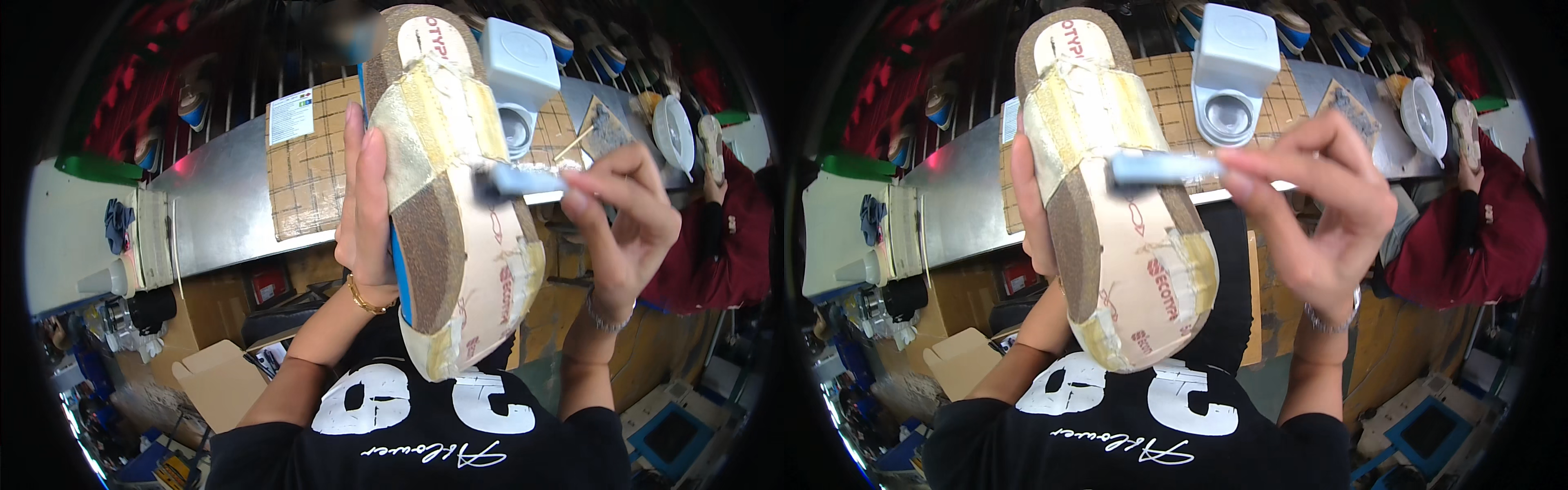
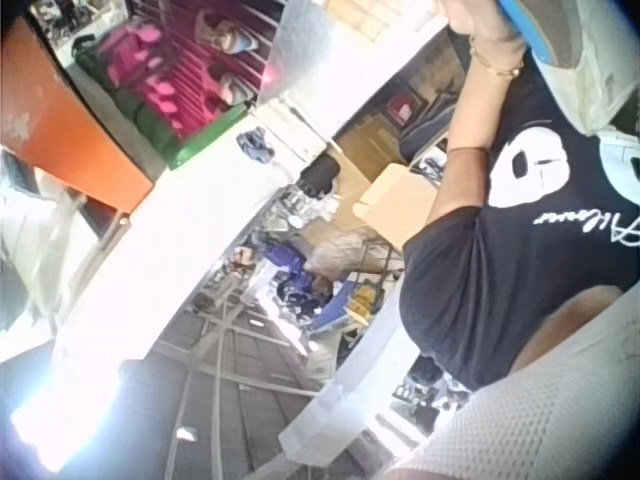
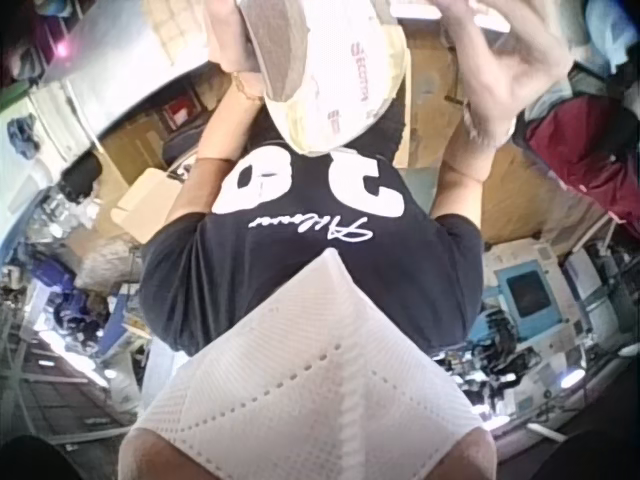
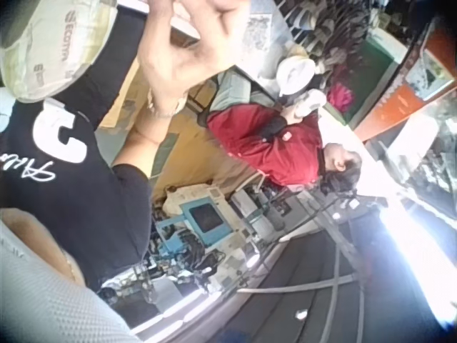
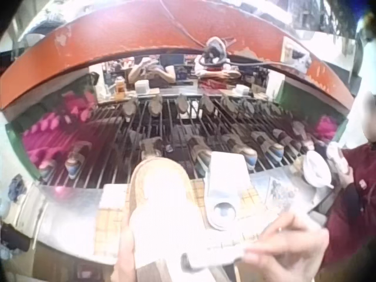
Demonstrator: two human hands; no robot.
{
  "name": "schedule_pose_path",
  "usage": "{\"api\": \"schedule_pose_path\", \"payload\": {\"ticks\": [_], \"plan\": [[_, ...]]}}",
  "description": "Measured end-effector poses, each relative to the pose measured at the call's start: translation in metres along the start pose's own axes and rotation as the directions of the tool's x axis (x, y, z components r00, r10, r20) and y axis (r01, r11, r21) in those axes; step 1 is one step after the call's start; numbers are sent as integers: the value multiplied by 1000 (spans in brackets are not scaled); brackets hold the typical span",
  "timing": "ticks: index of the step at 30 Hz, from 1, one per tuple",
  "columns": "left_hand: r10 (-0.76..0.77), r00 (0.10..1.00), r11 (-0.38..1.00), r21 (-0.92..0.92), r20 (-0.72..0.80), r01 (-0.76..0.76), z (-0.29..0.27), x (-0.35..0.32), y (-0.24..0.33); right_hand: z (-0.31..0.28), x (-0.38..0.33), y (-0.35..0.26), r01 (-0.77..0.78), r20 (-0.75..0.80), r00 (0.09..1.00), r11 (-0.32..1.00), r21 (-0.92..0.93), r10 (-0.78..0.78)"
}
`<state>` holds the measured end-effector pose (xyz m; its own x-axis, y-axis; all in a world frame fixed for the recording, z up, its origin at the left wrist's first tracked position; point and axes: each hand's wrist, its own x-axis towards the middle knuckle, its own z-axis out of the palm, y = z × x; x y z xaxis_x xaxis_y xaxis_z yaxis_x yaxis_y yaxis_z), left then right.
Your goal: The person holds a shoe with a taped sole and repeatedly applies glue to the sole using a brush. The person dips the brush into a container and spreads the glue across the sole surface throughout the clip.
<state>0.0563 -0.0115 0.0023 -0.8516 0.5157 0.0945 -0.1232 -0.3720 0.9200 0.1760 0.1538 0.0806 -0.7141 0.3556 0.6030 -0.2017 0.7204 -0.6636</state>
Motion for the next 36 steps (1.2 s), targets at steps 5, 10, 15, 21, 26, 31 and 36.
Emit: {"api": "schedule_pose_path", "payload": {"ticks": [5, 10, 15, 21, 26, 31, 36], "plan": [[-46, 980, 994, -84, 195, 64, -5, 7, 6, 8, -4, -17, -95, -34, 995, 995, -18, 95], [-44, 966, 993, -98, 253, 71, -5, 8, 5, 14, -1, -23, 12, -65, 998, 990, -140, -21], [79, 988, 992, 83, 136, -90, -5, 6, 2, 13, 0, -21, 134, -88, 984, 971, -199, -153], [253, 942, 888, 334, 221, -317, -9, 0, 0, 4, 2, -10, 162, 17, 987, 984, -75, -161], [331, 881, 766, 449, 338, -460, -13, 4, -2, -1, -2, -10, 115, 57, 992, 993, -24, -114], [429, 834, 646, 528, 346, -551, -13, 8, -7, 1, -12, -13, 74, 48, 996, 997, 16, -75], [579, 775, 508, 632, 252, -585, -19, 10, -11, 5, -23, -16, 77, 52, 996, 996, 38, -79]]}}
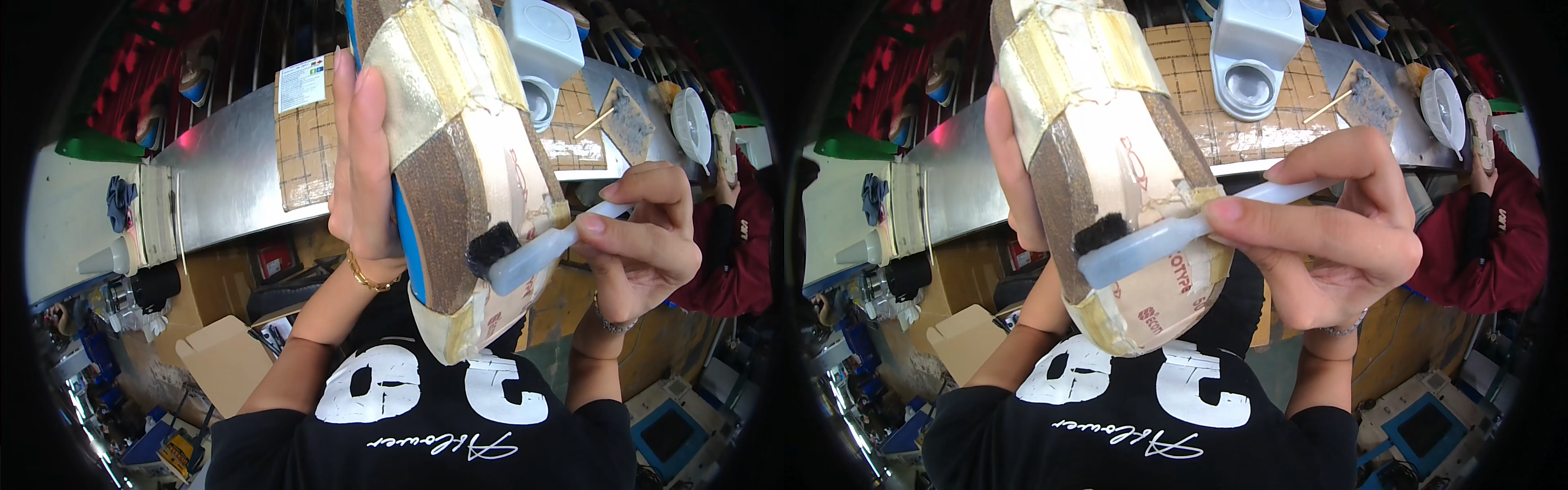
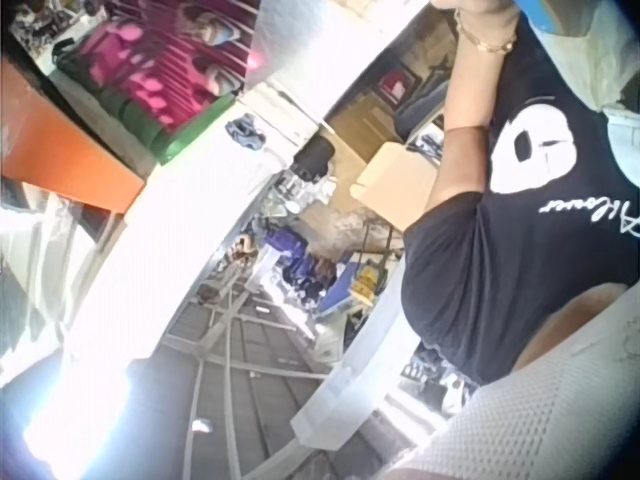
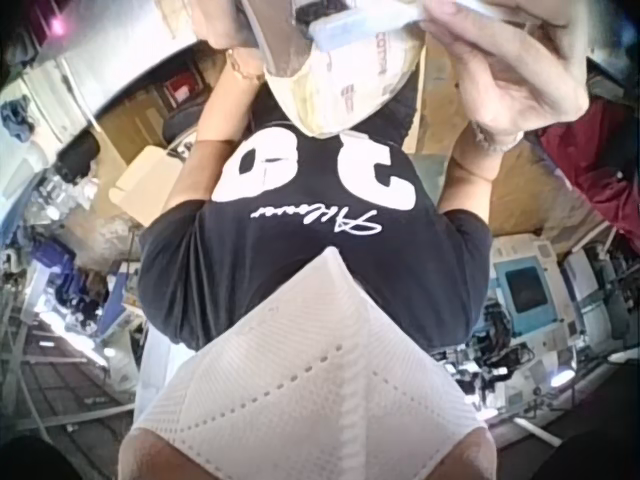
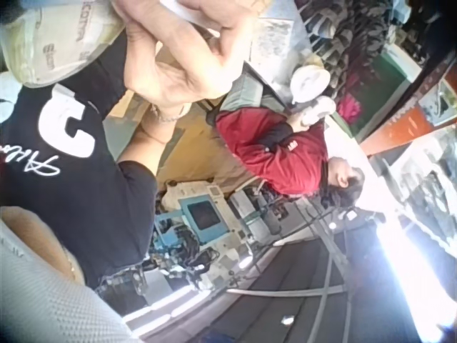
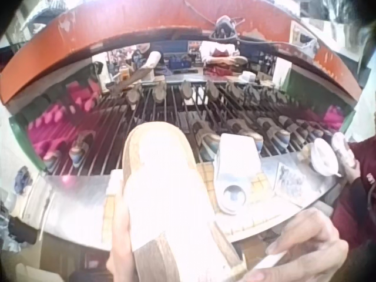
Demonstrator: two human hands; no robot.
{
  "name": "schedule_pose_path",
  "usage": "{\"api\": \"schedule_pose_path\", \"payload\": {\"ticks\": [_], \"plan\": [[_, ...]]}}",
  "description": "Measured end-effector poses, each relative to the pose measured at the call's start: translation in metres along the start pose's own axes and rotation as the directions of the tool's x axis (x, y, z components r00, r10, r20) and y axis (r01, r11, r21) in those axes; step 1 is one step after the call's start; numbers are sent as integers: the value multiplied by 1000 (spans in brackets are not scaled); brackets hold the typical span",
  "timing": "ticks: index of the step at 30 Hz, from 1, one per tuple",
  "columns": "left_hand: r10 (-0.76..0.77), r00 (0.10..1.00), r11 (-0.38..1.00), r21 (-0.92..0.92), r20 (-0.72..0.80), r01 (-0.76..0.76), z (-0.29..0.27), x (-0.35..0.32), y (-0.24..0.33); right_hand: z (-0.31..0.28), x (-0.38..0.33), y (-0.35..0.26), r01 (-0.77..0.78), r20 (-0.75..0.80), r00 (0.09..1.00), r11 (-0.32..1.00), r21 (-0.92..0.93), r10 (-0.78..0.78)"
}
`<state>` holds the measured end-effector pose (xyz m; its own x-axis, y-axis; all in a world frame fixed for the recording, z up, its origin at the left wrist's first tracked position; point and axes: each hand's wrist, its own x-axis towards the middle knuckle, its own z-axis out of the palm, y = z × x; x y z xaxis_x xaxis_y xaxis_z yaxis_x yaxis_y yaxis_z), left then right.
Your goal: The person holds a shoe with a taped sole and repeatedly applies glue to the sole using a brush. The person dips the brush into a container and spreads the glue across the sole surface throughout the clip.
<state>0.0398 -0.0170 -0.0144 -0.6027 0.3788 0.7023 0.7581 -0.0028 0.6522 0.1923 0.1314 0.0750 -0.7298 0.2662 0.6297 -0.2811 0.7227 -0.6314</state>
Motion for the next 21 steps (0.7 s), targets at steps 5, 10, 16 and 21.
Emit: {"api": "schedule_pose_path", "payload": {"ticks": [5, 10, 16, 21], "plan": [[58, 994, 993, 108, -93, -48, -1, 0, -1, 6, -8, -2, 45, -9, 999, 999, -13, -45], [64, 992, 996, 70, -110, -57, -2, 0, -2, 2, -4, -7, 66, 43, 997, 996, -65, -64], [-134, 952, 985, -143, -274, 98, 14, 4, 9, -3, 31, 7, -2, 90, 996, 987, 160, -13], [-266, 864, 941, -309, -427, 137, 19, 21, 13, 17, 25, 10, -121, -45, 992, 989, -83, 118]]}}
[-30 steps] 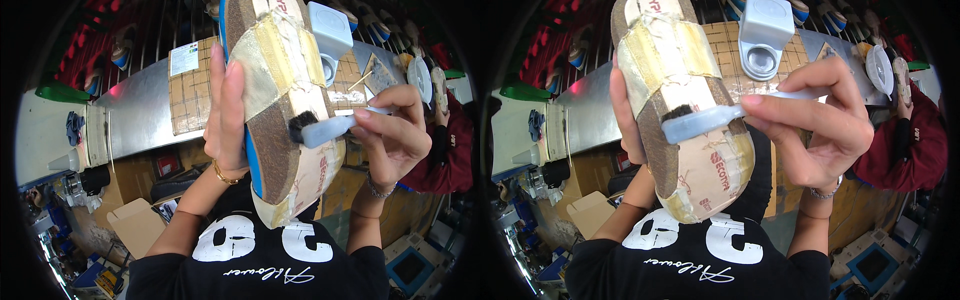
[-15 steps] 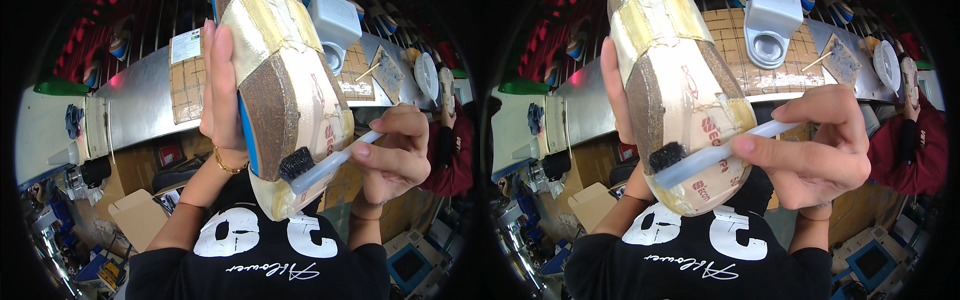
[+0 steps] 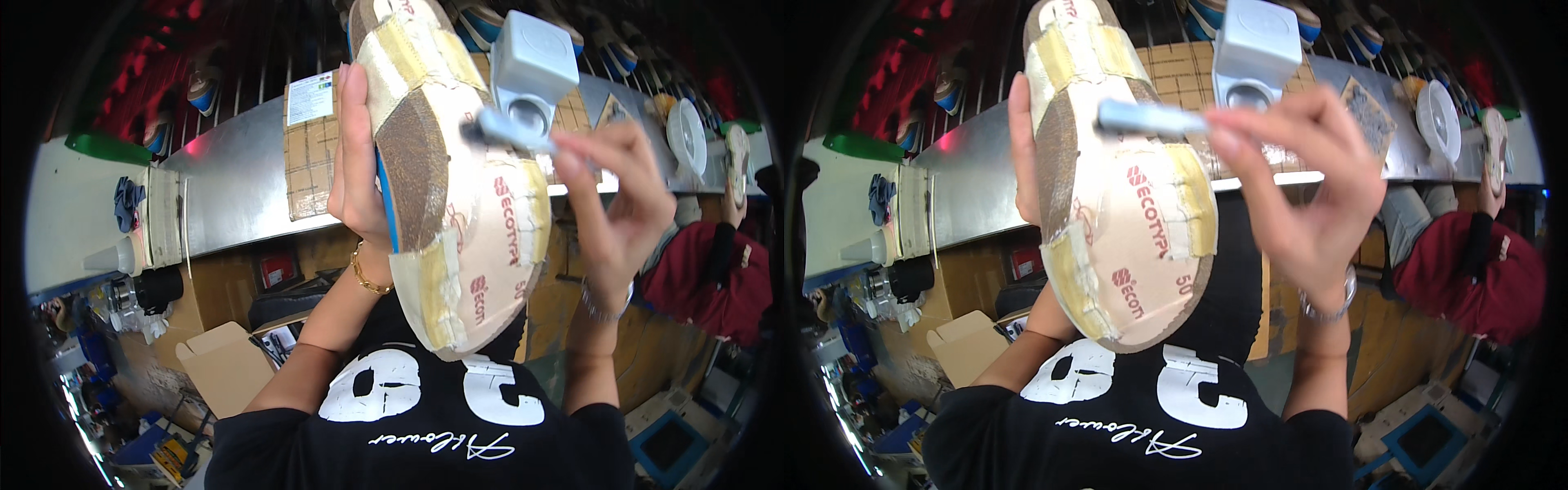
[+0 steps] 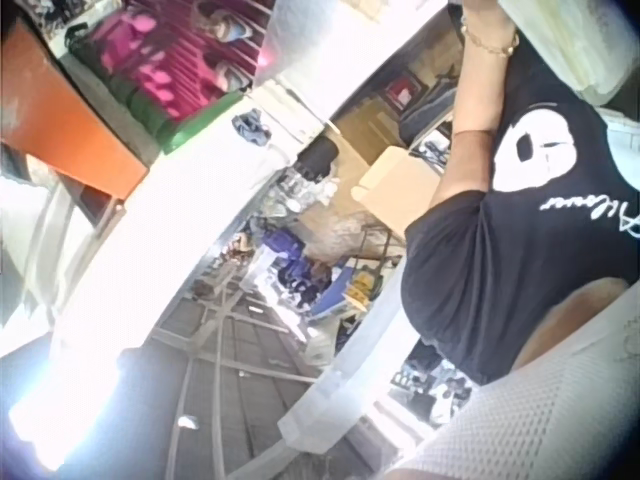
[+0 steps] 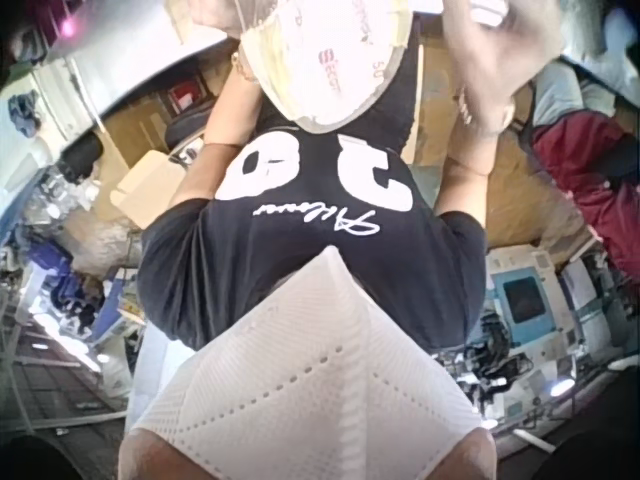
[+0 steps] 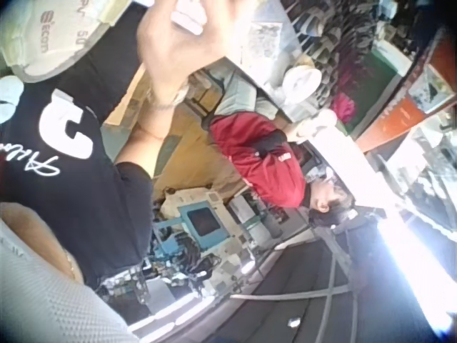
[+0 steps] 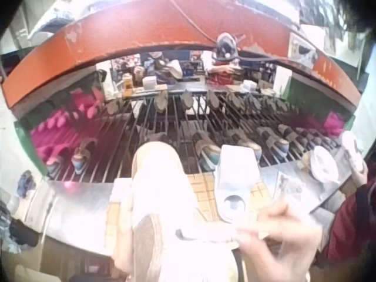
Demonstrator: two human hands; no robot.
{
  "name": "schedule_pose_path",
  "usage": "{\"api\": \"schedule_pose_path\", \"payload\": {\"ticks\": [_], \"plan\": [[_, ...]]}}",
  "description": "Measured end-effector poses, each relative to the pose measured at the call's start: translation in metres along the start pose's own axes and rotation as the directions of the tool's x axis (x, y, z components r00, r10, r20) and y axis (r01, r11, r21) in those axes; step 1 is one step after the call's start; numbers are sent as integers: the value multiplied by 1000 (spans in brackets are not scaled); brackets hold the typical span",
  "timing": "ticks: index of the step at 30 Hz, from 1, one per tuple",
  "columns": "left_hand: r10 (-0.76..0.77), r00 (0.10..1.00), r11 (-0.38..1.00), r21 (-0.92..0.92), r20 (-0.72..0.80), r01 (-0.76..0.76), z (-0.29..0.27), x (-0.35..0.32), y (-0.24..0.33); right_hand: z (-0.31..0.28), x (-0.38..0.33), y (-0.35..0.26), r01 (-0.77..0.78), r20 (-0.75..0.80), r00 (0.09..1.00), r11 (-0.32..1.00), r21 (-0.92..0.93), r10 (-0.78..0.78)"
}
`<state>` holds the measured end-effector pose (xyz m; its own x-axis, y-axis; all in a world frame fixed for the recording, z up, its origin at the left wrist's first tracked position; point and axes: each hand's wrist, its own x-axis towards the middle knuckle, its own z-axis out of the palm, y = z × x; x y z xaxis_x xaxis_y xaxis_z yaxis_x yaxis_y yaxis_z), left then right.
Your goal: The person holds a shoe with a taped sole and repeatedly applies glue to the sole using a brush. The person dips the brush into a container and spreads the glue across the sole surface throughout the clip.
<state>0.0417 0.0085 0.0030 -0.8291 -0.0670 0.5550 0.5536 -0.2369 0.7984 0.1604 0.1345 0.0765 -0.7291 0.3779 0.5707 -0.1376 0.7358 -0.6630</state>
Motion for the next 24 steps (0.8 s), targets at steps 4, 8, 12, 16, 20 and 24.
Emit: {"api": "schedule_pose_path", "payload": {"ticks": [4, 8, 12, 16, 20, 24], "plan": [[251, 958, 905, 318, 139, -284, -15, 9, -16, -4, -23, -19, -113, 38, 993, 983, 147, 108], [295, 934, 855, 380, 202, -352, -17, 10, -13, -3, -28, -30, -138, 48, 990, 977, 162, 132], [349, 911, 811, 415, 221, -412, -19, 14, -12, 3, -25, -30, 1, -23, 1000, 998, 65, 1], [345, 900, 789, 436, 267, -432, -20, 13, -9, 2, -19, -35, 45, -38, 998, 998, -39, -47], [347, 908, 823, 388, 236, -415, -16, 12, -8, -2, -19, -26, 126, -63, 990, 992, -8, -126], [324, 927, 865, 338, 189, -371, -16, 12, -11, -5, -24, -26, 115, -10, 993, 993, 35, -114]]}}
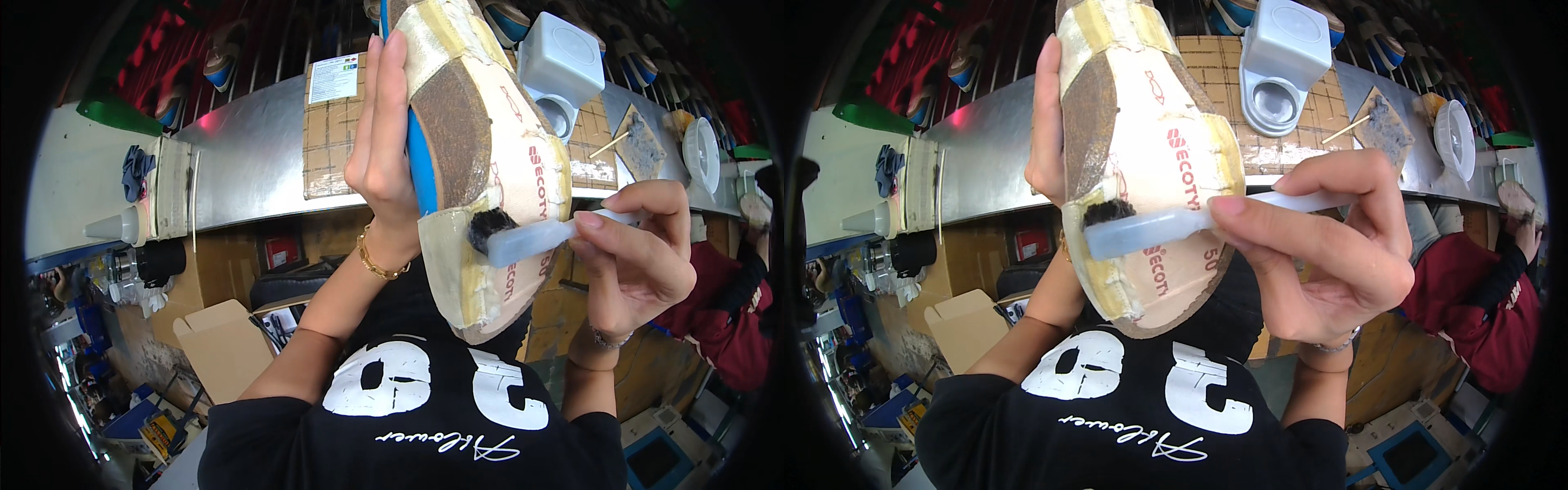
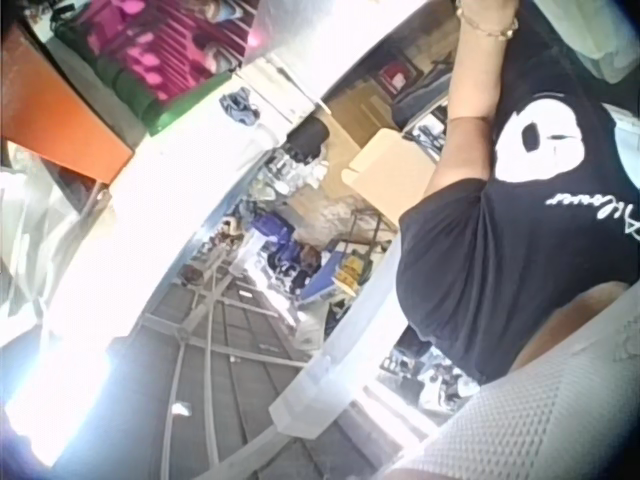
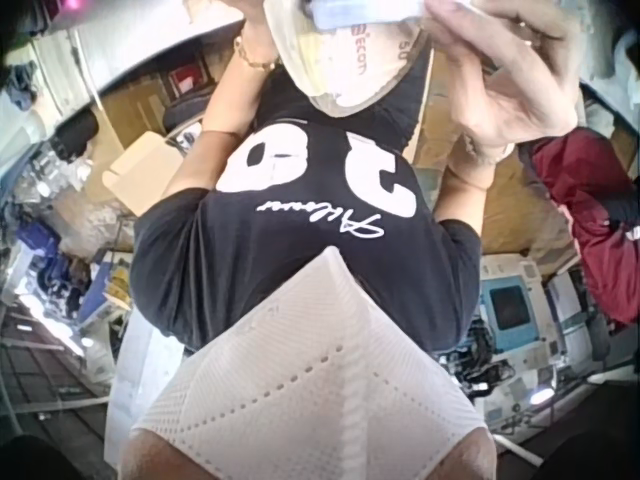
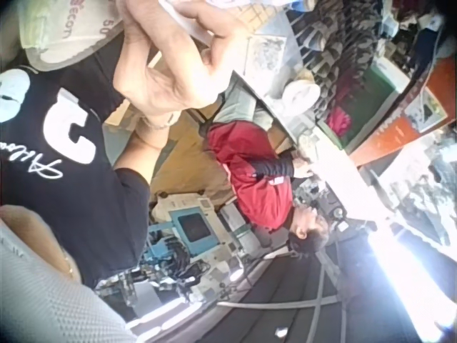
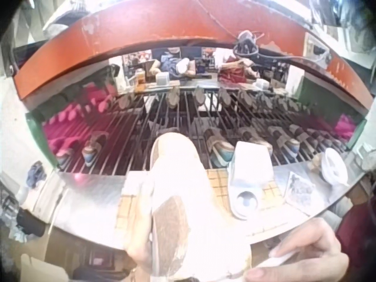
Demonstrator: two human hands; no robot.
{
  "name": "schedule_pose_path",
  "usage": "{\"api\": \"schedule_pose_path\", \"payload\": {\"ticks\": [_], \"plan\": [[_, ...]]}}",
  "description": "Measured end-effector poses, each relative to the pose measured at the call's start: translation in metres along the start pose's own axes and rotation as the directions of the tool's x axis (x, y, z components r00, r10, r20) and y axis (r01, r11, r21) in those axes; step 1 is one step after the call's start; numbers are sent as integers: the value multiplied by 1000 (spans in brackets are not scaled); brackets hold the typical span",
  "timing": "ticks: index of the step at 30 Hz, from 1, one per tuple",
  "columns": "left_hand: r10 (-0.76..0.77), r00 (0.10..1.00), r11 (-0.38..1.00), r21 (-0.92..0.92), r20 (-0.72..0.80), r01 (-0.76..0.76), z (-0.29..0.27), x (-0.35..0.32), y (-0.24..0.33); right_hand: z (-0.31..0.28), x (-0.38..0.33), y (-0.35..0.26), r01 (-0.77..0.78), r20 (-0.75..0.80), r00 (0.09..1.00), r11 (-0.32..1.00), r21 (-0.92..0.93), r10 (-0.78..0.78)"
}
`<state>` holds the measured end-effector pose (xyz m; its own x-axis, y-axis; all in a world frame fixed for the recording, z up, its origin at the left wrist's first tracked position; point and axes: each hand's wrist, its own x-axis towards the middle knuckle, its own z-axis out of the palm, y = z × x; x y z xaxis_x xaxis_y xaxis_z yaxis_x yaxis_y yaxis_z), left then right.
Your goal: The person holds a shoe with a taped sole and repeatedly applies glue to the sole using a brush. The person dips the brush into a container and spreads the glue across the sole surface throughout the clip.
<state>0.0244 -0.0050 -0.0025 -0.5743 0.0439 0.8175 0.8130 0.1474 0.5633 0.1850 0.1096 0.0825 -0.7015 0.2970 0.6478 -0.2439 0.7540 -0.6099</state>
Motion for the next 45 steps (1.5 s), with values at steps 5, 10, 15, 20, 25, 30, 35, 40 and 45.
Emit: {"api": "schedule_pose_path", "payload": {"ticks": [5, 10, 15, 20, 25, 30, 35, 40, 45], "plan": [[27, 998, 999, 17, 64, -28, -3, 4, 3, -5, 5, 0, -35, 43, 999, 999, 21, 34], [59, 997, 998, 13, 45, -60, -3, 4, 3, -5, 7, -1, -18, 20, 1000, 1000, 10, 18], [-55, 998, 996, -63, 32, 57, 1, -1, 1, -5, 4, -1, -2, 34, 999, 1000, 3, 2], [-44, 997, 996, -73, 63, 48, -2, 2, 3, -5, 4, -2, -6, 51, 999, 1000, 8, 6], [19, 996, 1000, -21, 89, -17, -10, 6, 2, -3, 1, -1, 10, 77, 997, 999, 47, -13], [-98, 986, 990, -84, 134, 110, -8, -2, -2, -6, 1, -2, 36, 99, 994, 998, 51, -41], [-209, 950, 961, -130, 233, 243, -14, -3, 8, -11, -2, -1, 61, 121, 991, 998, 12, -62], [-234, 929, 963, -63, 287, 263, -16, -4, 3, -16, -1, -2, 118, 174, 978, 993, -4, -115], [-213, 938, 964, -100, 275, 248, -15, -6, -4, -18, 1, -3, 96, 179, 978, 992, 87, -110]]}}
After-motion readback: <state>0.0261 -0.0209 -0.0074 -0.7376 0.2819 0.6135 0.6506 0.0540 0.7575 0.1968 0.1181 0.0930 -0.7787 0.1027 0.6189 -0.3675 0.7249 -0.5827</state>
